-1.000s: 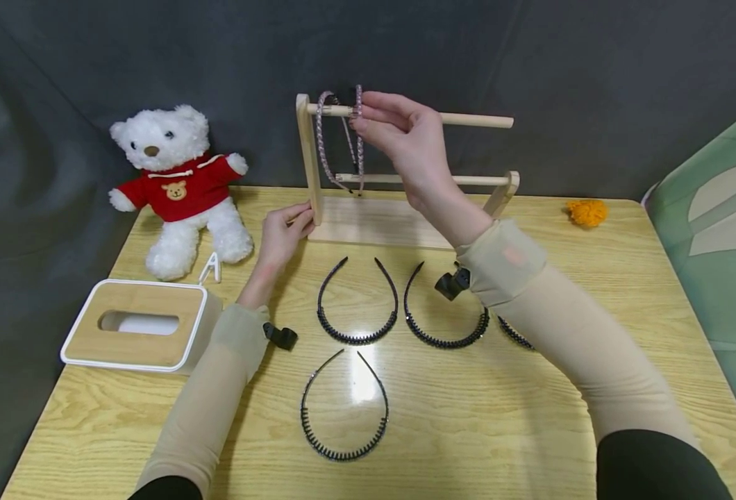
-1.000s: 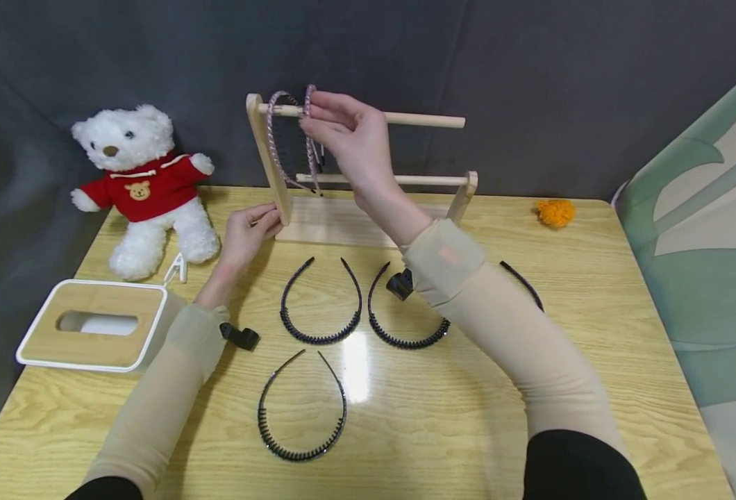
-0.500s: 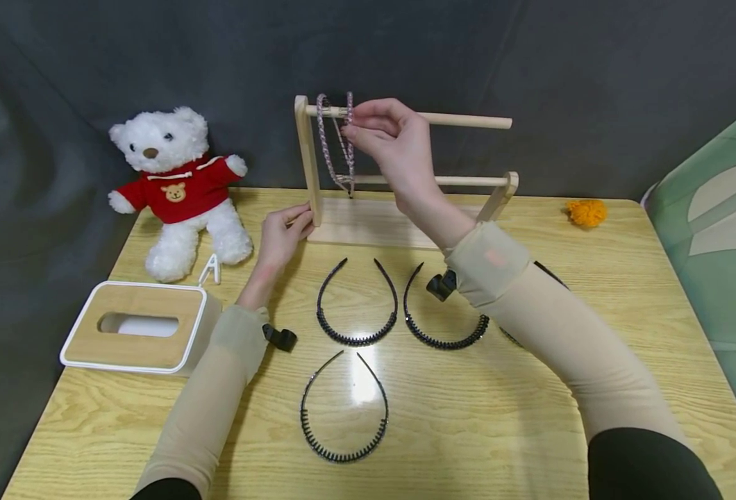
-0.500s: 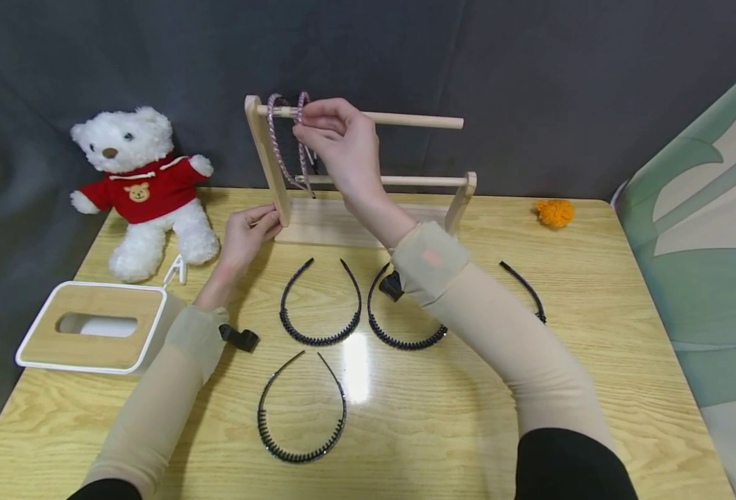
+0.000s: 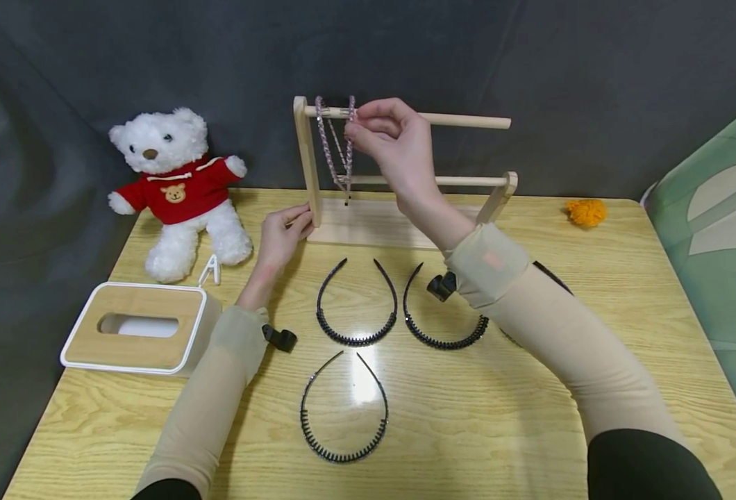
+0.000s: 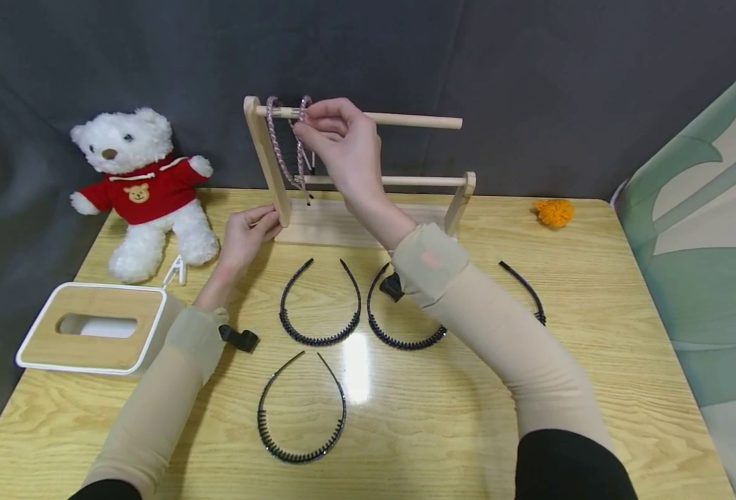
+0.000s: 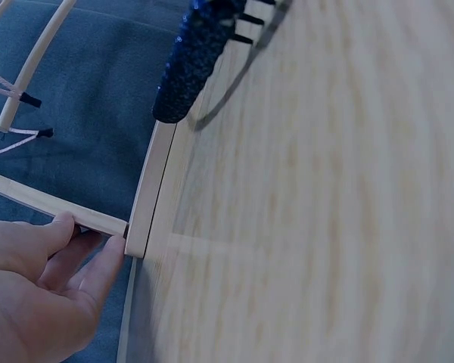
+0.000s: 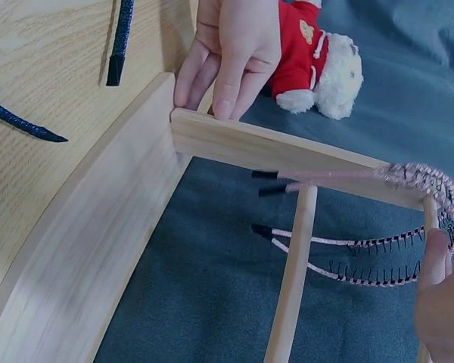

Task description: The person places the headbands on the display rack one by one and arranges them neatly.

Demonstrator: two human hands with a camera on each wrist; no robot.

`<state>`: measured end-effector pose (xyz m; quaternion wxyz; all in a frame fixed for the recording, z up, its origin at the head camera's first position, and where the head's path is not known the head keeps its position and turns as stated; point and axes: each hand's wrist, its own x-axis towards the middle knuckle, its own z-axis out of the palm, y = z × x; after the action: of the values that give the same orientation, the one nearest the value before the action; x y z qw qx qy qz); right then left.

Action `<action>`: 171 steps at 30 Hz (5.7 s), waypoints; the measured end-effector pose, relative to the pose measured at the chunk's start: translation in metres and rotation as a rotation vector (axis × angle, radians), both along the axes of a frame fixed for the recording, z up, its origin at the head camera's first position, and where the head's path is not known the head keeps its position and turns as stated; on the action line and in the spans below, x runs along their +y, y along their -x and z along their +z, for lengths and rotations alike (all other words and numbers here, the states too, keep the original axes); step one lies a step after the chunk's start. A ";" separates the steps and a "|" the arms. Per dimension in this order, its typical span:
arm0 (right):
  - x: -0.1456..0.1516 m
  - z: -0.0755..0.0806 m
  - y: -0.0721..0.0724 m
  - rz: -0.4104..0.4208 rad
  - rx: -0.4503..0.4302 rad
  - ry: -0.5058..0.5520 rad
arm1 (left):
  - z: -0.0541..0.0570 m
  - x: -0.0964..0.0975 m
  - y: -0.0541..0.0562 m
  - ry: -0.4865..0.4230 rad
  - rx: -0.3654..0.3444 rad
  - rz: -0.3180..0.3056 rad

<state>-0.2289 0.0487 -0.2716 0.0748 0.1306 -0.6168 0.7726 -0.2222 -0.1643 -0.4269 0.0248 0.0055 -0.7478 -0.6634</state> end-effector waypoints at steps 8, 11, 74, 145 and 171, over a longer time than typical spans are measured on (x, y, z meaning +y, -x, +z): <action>0.002 -0.001 -0.002 -0.001 -0.023 0.002 | 0.000 0.000 -0.001 0.000 -0.003 0.000; 0.002 -0.002 -0.003 0.002 -0.025 -0.010 | 0.001 0.001 -0.001 -0.003 -0.002 0.000; 0.042 -0.081 -0.188 0.396 0.494 -0.719 | 0.000 0.000 0.000 0.013 0.021 -0.002; 0.001 -0.138 -0.265 0.361 1.026 -1.425 | 0.000 -0.002 -0.002 0.009 0.035 -0.019; 0.015 -0.068 -0.236 0.403 0.695 -1.089 | -0.002 -0.002 -0.002 -0.018 0.037 -0.027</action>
<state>0.0069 0.0639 -0.3393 0.0468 0.5029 -0.8218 0.2636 -0.2204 -0.1667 -0.4292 0.0297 -0.0168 -0.7411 -0.6705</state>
